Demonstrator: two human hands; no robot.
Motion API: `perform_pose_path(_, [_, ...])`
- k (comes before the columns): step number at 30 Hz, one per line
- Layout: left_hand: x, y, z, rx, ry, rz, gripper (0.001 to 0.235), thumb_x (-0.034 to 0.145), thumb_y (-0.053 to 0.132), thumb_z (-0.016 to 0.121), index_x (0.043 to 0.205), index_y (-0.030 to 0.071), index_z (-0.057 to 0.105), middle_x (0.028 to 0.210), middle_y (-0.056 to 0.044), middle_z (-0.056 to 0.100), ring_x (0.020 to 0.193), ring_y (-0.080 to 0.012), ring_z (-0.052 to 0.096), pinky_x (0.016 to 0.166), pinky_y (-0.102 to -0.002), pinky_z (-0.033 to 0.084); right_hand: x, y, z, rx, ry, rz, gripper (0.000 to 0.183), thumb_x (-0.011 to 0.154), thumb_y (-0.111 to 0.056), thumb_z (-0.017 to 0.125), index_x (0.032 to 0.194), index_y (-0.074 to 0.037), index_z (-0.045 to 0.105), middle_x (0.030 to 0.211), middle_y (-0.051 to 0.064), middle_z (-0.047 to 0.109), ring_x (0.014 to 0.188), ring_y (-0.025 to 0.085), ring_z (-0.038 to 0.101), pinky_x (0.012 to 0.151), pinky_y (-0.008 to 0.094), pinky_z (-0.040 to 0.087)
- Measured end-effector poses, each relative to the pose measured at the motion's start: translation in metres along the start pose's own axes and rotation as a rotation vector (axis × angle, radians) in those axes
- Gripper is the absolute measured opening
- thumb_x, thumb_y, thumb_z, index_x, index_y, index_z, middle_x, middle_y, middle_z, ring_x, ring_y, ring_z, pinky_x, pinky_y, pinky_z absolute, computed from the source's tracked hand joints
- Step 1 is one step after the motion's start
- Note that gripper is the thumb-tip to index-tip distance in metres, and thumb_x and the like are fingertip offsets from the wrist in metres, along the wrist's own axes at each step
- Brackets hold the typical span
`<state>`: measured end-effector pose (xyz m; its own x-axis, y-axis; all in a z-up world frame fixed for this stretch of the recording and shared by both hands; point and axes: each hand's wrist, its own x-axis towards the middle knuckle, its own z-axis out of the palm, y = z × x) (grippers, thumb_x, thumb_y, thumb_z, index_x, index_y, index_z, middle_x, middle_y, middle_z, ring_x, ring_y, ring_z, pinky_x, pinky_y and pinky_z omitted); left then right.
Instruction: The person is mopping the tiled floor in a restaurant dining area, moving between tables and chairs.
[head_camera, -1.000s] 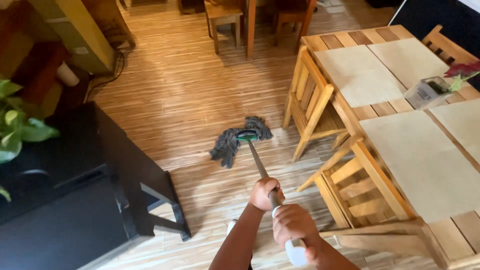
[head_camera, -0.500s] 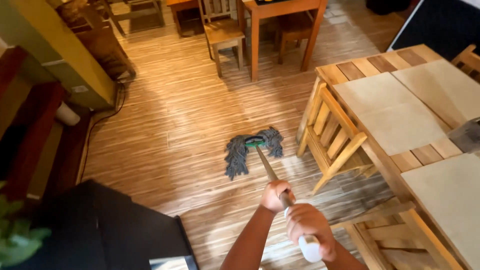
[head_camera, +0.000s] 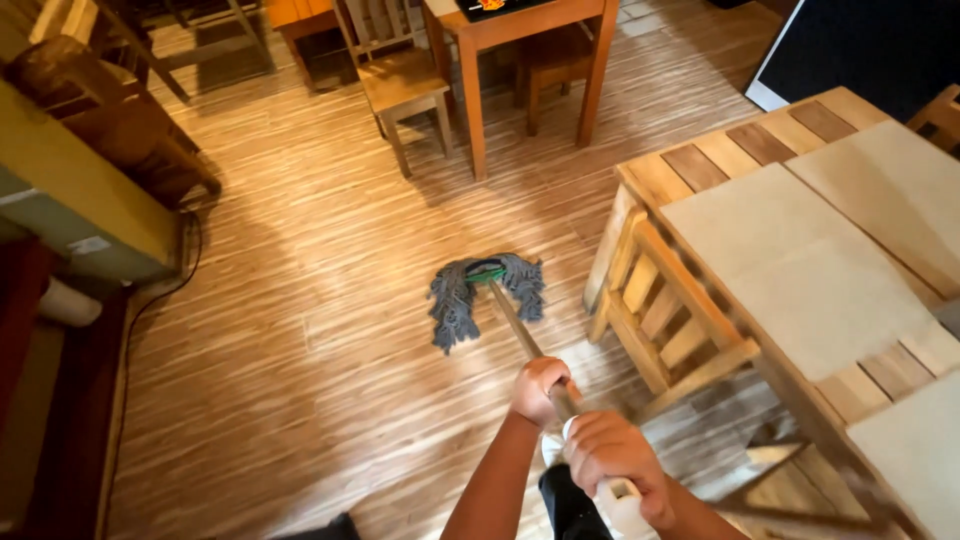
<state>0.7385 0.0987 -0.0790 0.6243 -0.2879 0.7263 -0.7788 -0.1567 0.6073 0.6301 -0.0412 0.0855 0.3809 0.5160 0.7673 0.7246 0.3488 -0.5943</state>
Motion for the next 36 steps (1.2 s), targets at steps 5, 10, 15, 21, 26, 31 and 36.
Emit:
perform_pose_path(5, [0.053, -0.086, 0.0, 0.034, 0.028, -0.024, 0.024, 0.073, 0.01, 0.076, 0.071, 0.009, 0.052, 0.069, -0.009, 0.06, 0.065, -0.0325, 0.062, 0.061, -0.043, 0.049, 0.039, 0.067, -0.062, 0.01, -0.051, -0.002, 0.071, 0.104, -0.067, 0.029, 0.076, -0.008, 0.059, 0.072, 0.008, 0.066, 0.062, 0.03, 0.064, 0.071, 0.043, 0.05])
perform_pose_path(10, [0.124, -0.135, -0.002, 0.084, 0.052, -0.036, 0.021, 0.071, 0.008, 0.073, 0.072, 0.008, 0.052, 0.068, -0.01, 0.059, 0.064, -0.0334, 0.061, 0.06, -0.044, 0.049, 0.074, 0.127, -0.125, 0.05, -0.083, 0.03, 0.072, 0.103, -0.067, 0.029, 0.075, -0.008, 0.057, 0.07, 0.008, 0.063, 0.059, 0.029, 0.059, 0.065, 0.042, 0.044])
perform_pose_path(15, [0.171, -0.178, 0.001, 0.093, 0.129, -0.055, 0.02, 0.071, 0.007, 0.072, 0.074, 0.008, 0.052, 0.069, -0.011, 0.058, 0.065, -0.0343, 0.06, 0.061, -0.045, 0.049, 0.1, 0.171, -0.173, 0.089, -0.1, 0.026, 0.072, 0.102, -0.068, 0.031, 0.073, -0.007, 0.057, 0.068, 0.009, 0.062, 0.057, 0.029, 0.06, 0.061, 0.041, 0.043])
perform_pose_path(21, [0.221, -0.228, -0.003, 0.122, 0.154, -0.072, 0.018, 0.07, 0.007, 0.07, 0.072, 0.009, 0.052, 0.067, -0.011, 0.057, 0.064, -0.0344, 0.059, 0.06, -0.044, 0.049, 0.125, 0.227, -0.221, 0.095, -0.092, 0.035, 0.074, 0.101, -0.072, 0.031, 0.073, -0.008, 0.056, 0.068, 0.008, 0.062, 0.058, 0.029, 0.061, 0.062, 0.041, 0.046])
perform_pose_path(26, [0.258, -0.281, -0.012, 0.08, 0.141, -0.088, 0.02, 0.072, 0.008, 0.072, 0.072, 0.008, 0.052, 0.067, -0.011, 0.057, 0.065, -0.0346, 0.059, 0.062, -0.045, 0.048, 0.148, 0.278, -0.253, 0.086, -0.07, 0.016, 0.075, 0.099, -0.073, 0.031, 0.072, -0.008, 0.057, 0.066, 0.008, 0.062, 0.055, 0.029, 0.06, 0.061, 0.041, 0.046])
perform_pose_path(31, [0.295, -0.336, -0.028, 0.14, 0.157, -0.06, 0.017, 0.07, 0.01, 0.07, 0.071, 0.009, 0.053, 0.067, -0.011, 0.058, 0.064, -0.0345, 0.059, 0.061, -0.045, 0.05, 0.175, 0.332, -0.28, 0.059, -0.054, 0.061, 0.077, 0.099, -0.076, 0.028, 0.074, -0.009, 0.057, 0.068, 0.008, 0.063, 0.058, 0.03, 0.06, 0.065, 0.042, 0.048])
perform_pose_path(36, [0.363, -0.394, -0.064, 0.153, 0.131, -0.025, 0.018, 0.07, 0.013, 0.071, 0.069, 0.011, 0.053, 0.065, -0.01, 0.059, 0.062, -0.0332, 0.061, 0.059, -0.044, 0.05, 0.233, 0.397, -0.32, 0.092, -0.048, 0.023, 0.079, 0.096, -0.079, 0.03, 0.072, -0.008, 0.057, 0.066, 0.008, 0.063, 0.056, 0.029, 0.061, 0.062, 0.042, 0.048])
